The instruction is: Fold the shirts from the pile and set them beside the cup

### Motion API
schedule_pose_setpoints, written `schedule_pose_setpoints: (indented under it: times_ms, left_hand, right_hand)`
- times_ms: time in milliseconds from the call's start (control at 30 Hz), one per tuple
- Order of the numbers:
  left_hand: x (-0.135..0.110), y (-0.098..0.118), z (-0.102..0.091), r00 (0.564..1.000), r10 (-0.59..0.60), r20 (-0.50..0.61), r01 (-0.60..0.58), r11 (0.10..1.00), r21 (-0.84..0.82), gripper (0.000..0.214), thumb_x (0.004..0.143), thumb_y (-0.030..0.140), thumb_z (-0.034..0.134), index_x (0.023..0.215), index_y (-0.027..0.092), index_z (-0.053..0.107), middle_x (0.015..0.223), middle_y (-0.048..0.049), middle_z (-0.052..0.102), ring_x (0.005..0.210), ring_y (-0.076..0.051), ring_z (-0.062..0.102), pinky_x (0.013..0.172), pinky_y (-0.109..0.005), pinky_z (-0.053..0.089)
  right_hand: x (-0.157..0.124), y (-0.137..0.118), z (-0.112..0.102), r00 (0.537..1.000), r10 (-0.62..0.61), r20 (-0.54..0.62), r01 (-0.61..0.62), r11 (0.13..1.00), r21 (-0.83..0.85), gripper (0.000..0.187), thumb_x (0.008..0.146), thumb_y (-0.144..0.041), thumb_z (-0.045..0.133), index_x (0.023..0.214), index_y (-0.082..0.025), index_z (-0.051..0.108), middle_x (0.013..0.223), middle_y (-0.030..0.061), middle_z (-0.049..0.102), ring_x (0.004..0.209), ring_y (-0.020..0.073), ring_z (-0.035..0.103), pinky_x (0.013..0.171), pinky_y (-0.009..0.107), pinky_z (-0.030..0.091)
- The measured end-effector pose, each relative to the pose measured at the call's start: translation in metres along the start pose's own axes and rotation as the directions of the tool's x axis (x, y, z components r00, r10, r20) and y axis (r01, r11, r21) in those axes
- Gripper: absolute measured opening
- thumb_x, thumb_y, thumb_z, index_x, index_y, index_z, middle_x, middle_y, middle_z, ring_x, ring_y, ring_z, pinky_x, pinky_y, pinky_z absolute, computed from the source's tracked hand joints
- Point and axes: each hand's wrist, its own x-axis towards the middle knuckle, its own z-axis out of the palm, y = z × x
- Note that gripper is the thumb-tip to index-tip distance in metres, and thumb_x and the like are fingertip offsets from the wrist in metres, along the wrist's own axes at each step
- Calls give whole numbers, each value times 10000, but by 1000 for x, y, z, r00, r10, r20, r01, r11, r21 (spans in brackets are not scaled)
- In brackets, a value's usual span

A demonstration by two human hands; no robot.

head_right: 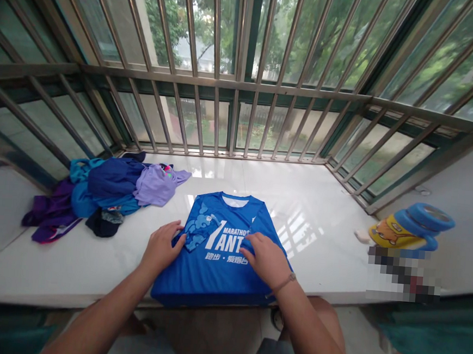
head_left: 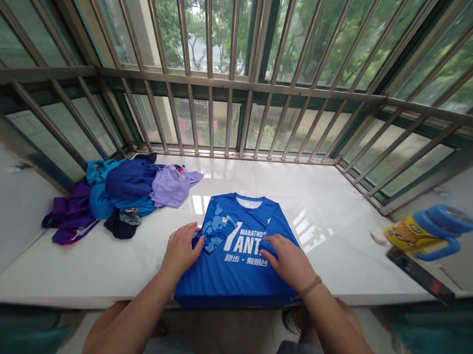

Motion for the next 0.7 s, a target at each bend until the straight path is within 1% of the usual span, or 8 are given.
schedule_pose_setpoints:
  times_ms: [67,167,300,400,467,533,600,700]
  left_hand:
    - [0,0,0,1000,-5,2,5,1000,3,303,1024,413,587,1233,262,745,1475,-115,735,1376,-336,667,1184,-535,507]
    - [0,1,0,1000,-6,9,6,1000,13,297,1021,413,589,1230,269,743,1472,-109,738,1380,-336,666,1179,-535,510]
    - [0,0,0,1000,-6,13,6,1000,17,306,1027,416,582,1242,266,740,1481,-105,733,1384,-336,662,1179,-539,506]
    - [0,-1,1,1000,-7,15,6,1000,13,314,1023,415,587,1247,257,739,1483,-109,731,1381,-341,662,1178,-548,505]
    - [0,0,0,1000,-7,13,7,1000,13,317,1017,415,591,1245,255,741,1479,-109,733,1376,-345,665,1175,-552,508]
    - [1,0,-1,1000,-3,12,3,1000,13,318,1013,419,591,1241,257,743,1472,-107,737,1372,-346,668,1174,-545,512]
    - [1,1,-2,1000,0,12,0,1000,12,314,1012,422,588,1230,260,745,1468,-106,740,1371,-344,670,1176,-534,513]
    - [1,1,-2,1000,0,13,0,1000,10,312,1014,423,579,1220,258,745,1463,-109,742,1369,-346,671,1174,-540,514]
  right_hand:
    - [-11,-2,2,1000,4,-15,-4,1000,-12,300,1108,-459,560,1249,-267,742,1220,100,790,1125,289,753,1001,432,603]
    - [-30,13,3,989,116,-88,-120,992,-42,323,1127,-422,479,1190,-255,749,1167,110,794,1096,300,745,1012,450,587]
    - [-58,51,6,925,322,-202,-346,934,-94,332,1089,-379,472,1199,-218,740,1181,145,784,1090,324,730,1044,482,565]
    - [-74,76,11,888,402,-224,-432,896,-101,357,1028,-299,492,1275,-184,723,1256,168,766,1150,330,716,1091,493,548]
    - [-81,87,14,884,423,-198,-445,892,-77,437,957,-195,491,1337,-172,705,1302,167,757,1197,316,707,1134,491,530]
    - [-85,92,16,889,427,-164,-439,897,-45,514,906,-144,485,1374,-174,695,1320,156,757,1214,303,704,1155,487,521]
    - [-84,93,17,901,410,-142,-417,909,-20,486,928,-183,499,1367,-178,707,1312,151,760,1206,307,702,1146,492,527]
    - [-79,88,12,924,364,-117,-366,931,3,376,985,-297,550,1286,-215,761,1276,135,766,1171,313,698,1114,495,541]
